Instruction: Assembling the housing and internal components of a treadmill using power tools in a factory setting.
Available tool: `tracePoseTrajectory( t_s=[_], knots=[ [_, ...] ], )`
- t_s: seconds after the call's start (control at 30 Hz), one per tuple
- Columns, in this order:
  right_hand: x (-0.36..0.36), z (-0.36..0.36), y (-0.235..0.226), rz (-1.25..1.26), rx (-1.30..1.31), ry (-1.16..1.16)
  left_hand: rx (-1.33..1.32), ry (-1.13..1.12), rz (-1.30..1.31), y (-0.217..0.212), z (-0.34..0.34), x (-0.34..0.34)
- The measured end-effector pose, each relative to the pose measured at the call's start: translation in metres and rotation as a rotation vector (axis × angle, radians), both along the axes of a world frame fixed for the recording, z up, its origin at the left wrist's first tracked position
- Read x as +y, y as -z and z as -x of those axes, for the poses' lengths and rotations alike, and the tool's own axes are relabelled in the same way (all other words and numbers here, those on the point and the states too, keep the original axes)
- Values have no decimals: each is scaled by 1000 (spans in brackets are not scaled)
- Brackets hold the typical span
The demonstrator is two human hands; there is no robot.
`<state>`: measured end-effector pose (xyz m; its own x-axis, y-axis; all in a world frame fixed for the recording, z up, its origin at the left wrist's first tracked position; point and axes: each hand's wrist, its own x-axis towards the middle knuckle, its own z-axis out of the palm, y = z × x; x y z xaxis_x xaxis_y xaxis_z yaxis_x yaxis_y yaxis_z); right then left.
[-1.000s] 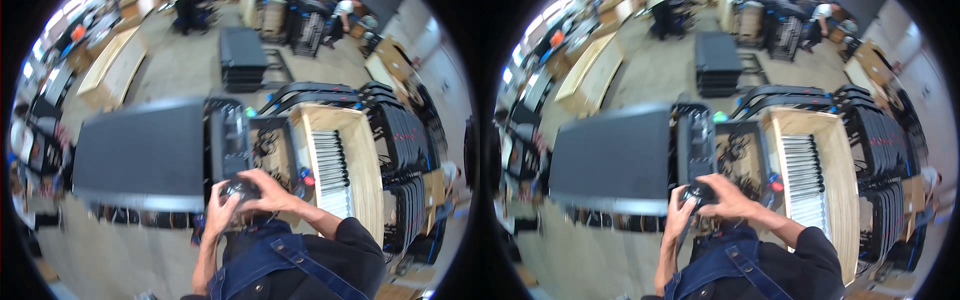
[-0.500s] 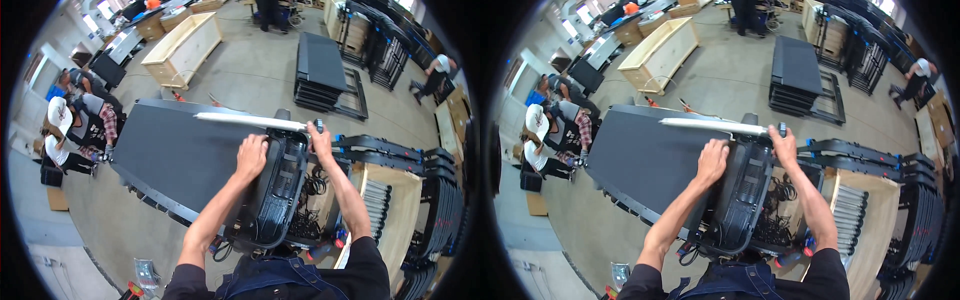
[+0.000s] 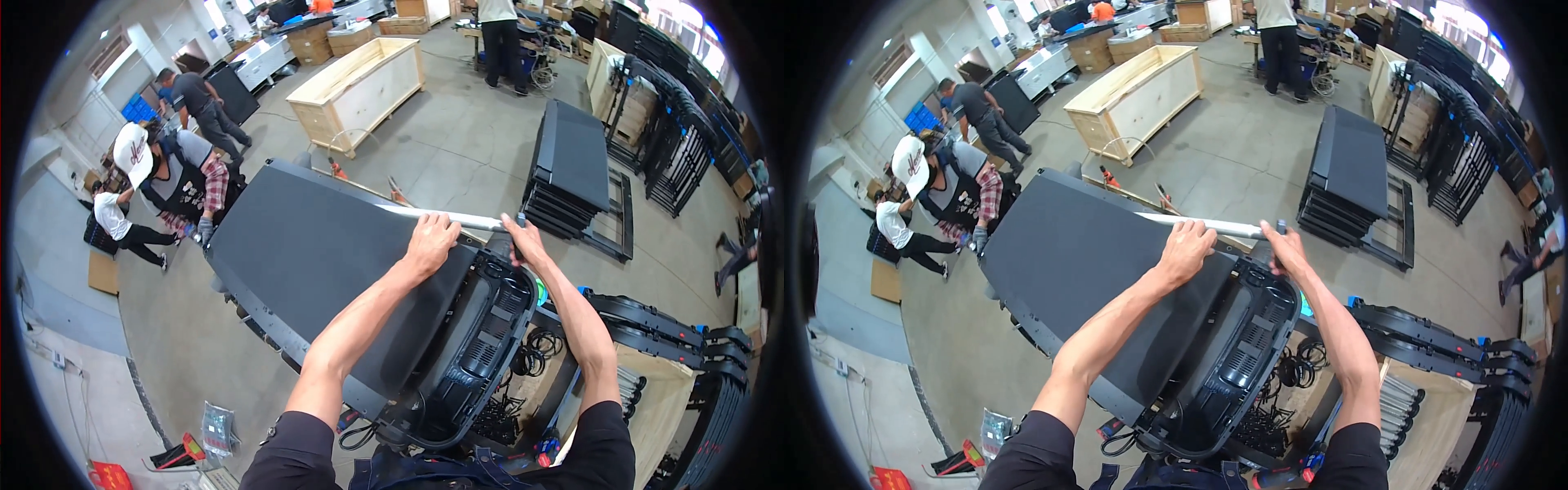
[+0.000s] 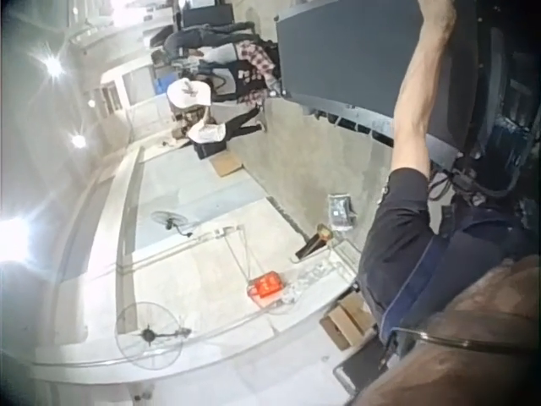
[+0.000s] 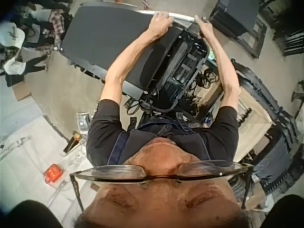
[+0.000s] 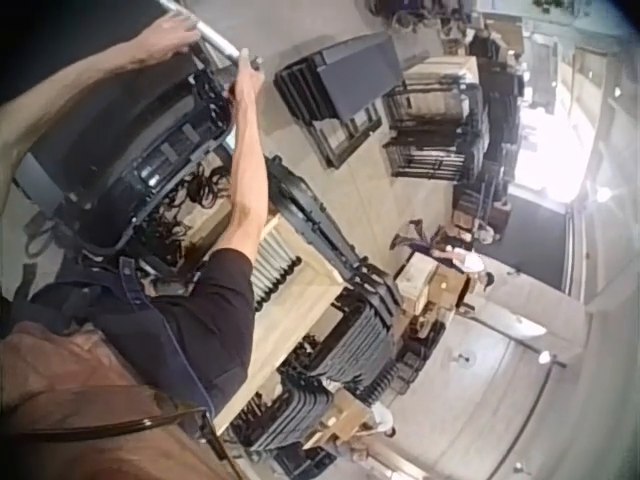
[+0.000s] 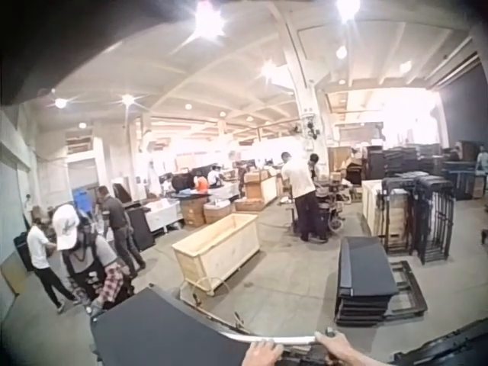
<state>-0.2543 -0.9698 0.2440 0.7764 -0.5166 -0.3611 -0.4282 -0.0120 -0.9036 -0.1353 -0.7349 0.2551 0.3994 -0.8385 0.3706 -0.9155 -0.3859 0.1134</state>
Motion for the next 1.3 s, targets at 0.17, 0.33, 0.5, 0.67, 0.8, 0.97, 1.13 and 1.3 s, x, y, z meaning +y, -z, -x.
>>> tracePoseTrajectory(
  t_s=[0.17, 0.33, 0.5, 0.67, 0.8, 0.97, 1.13, 1.3],
  knots=[
    [33, -66, -18, 160, -20, -416, 163, -133, 325, -24, 43, 32],
    [54, -102, -19, 355, 187, -821, 349, -428, 287, -28, 117, 175],
    [84, -101, -25, 507, 145, -922, 1123, -1126, 217, -29, 236, 288],
    [98, -89, -7, 417, 25, -769, 1068, -962, 478, 16, 288, 306],
    [70, -77, 3, 350, 110, -647, 1091, -1048, 478, 17, 294, 297],
    [78, -57, 14, 342, 77, -472, 1352, -985, 707, 45, 307, 319],
    [53, -31, -8, 416, 2, -460, 1377, -996, 712, 7, 318, 299],
    [4, 37, 0, 347, 58, -424, 1234, -904, 721, 11, 353, 271]
  ],
)
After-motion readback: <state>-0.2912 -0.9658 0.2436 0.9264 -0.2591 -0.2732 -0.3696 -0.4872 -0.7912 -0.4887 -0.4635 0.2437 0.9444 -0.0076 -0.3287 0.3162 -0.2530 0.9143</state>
